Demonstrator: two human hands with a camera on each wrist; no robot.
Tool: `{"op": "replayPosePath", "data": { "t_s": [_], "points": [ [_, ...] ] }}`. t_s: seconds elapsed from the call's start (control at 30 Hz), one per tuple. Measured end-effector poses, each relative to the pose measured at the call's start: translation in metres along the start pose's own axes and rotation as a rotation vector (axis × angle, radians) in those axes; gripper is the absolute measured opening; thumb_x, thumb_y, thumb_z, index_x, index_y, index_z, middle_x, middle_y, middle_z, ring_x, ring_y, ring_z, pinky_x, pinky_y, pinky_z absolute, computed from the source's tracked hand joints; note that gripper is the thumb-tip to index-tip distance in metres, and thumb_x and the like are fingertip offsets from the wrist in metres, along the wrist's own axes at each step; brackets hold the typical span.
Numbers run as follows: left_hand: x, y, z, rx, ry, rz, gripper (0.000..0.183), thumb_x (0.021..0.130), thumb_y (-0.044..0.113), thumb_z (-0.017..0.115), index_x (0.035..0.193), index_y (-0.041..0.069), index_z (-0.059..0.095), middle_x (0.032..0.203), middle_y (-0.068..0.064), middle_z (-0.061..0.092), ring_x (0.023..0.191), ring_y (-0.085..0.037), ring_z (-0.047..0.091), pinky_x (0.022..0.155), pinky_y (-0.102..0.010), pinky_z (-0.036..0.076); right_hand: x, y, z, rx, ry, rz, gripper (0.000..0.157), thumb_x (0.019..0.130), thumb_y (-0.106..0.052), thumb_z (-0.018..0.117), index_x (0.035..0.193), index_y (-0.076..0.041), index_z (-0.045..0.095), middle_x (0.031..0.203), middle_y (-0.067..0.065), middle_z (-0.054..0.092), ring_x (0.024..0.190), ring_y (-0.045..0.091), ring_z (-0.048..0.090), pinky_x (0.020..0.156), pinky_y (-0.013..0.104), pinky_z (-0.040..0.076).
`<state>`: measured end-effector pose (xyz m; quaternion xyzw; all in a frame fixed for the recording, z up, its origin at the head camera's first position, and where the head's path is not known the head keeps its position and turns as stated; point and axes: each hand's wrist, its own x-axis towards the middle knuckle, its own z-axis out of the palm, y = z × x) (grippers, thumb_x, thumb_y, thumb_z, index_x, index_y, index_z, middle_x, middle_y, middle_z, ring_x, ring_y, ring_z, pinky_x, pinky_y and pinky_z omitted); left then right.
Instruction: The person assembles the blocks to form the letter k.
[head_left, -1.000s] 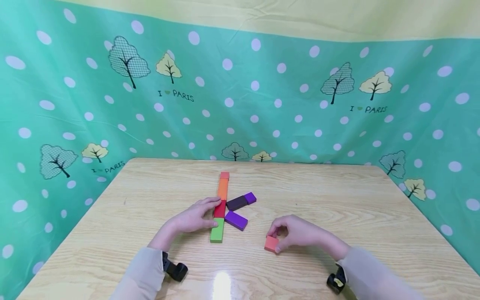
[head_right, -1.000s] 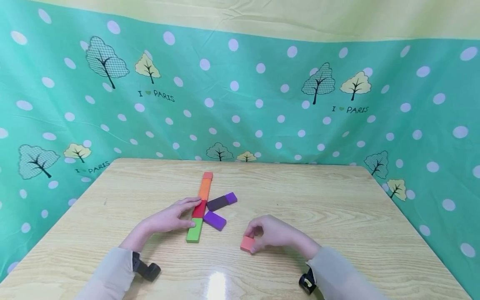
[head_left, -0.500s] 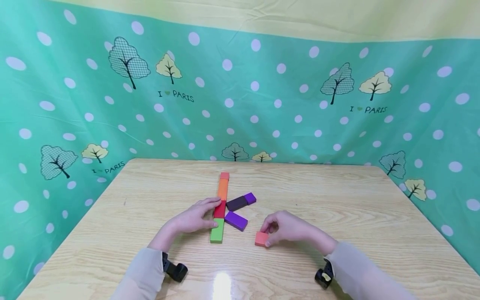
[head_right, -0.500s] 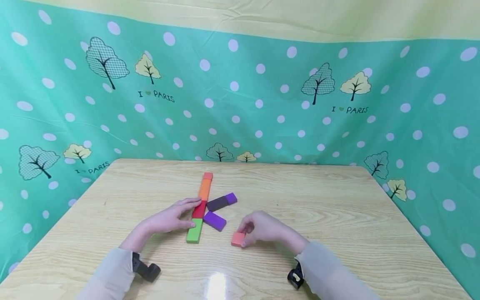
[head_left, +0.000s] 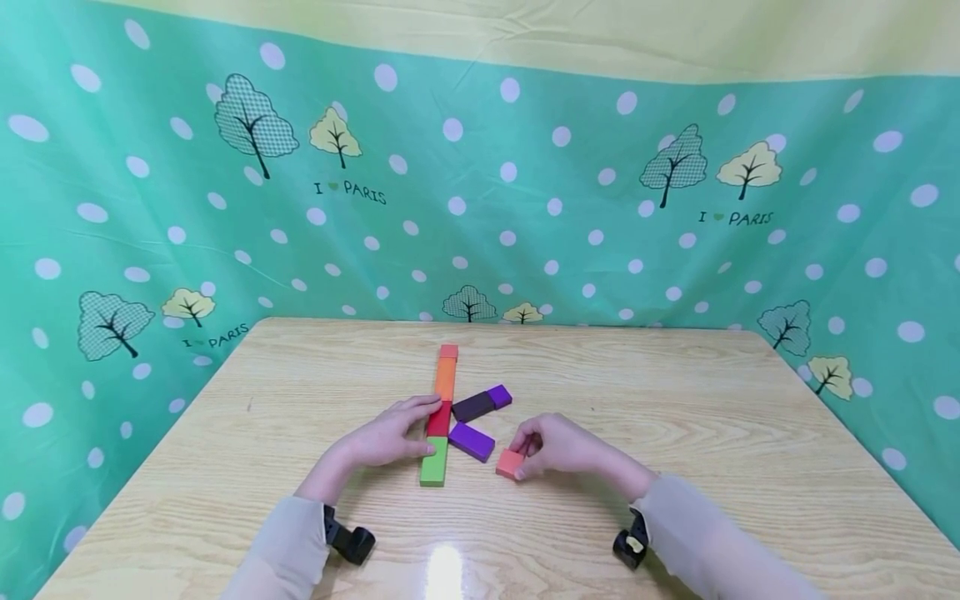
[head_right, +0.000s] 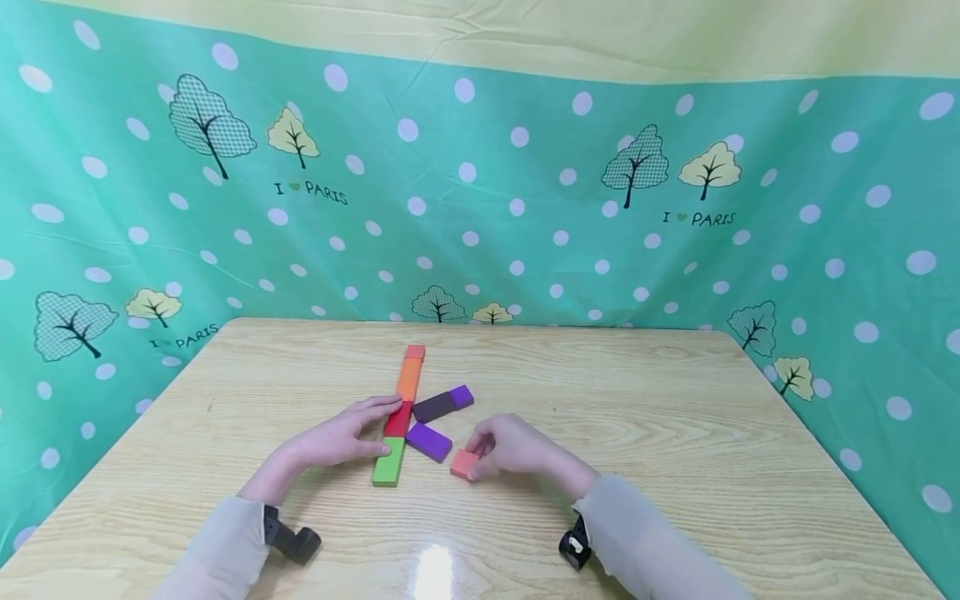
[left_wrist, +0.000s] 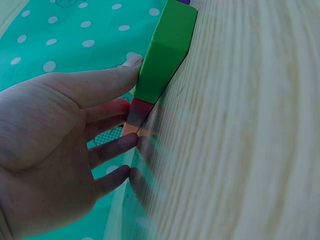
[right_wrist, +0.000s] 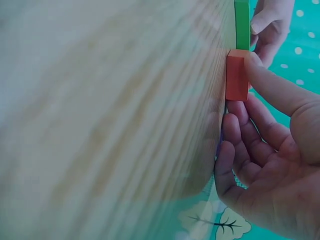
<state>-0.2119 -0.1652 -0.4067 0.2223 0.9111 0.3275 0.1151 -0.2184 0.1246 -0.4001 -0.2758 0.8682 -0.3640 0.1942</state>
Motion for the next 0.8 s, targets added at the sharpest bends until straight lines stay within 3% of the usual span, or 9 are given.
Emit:
{"op": "replayPosePath", "data": {
  "t_s": [0.8],
  "points": [
    [0.003,0.001,-0.003,0.022,-0.002,0.021,0.069,0.082,0.027,0.066,0.14,0.006,0.035,0.146,-0.011,0.03,0.135,-0.034,0.022,0.108,-0.05,0.023,0.015,-0.002,0.003,-0.004,0.038,0.003,0.026,0.069,-0.02,0.079,0.089,-0.01,0.066,0.077,-0.002,0.06,0.071,0.011,0.053,0.062,0.021,0.046]
  ]
}}
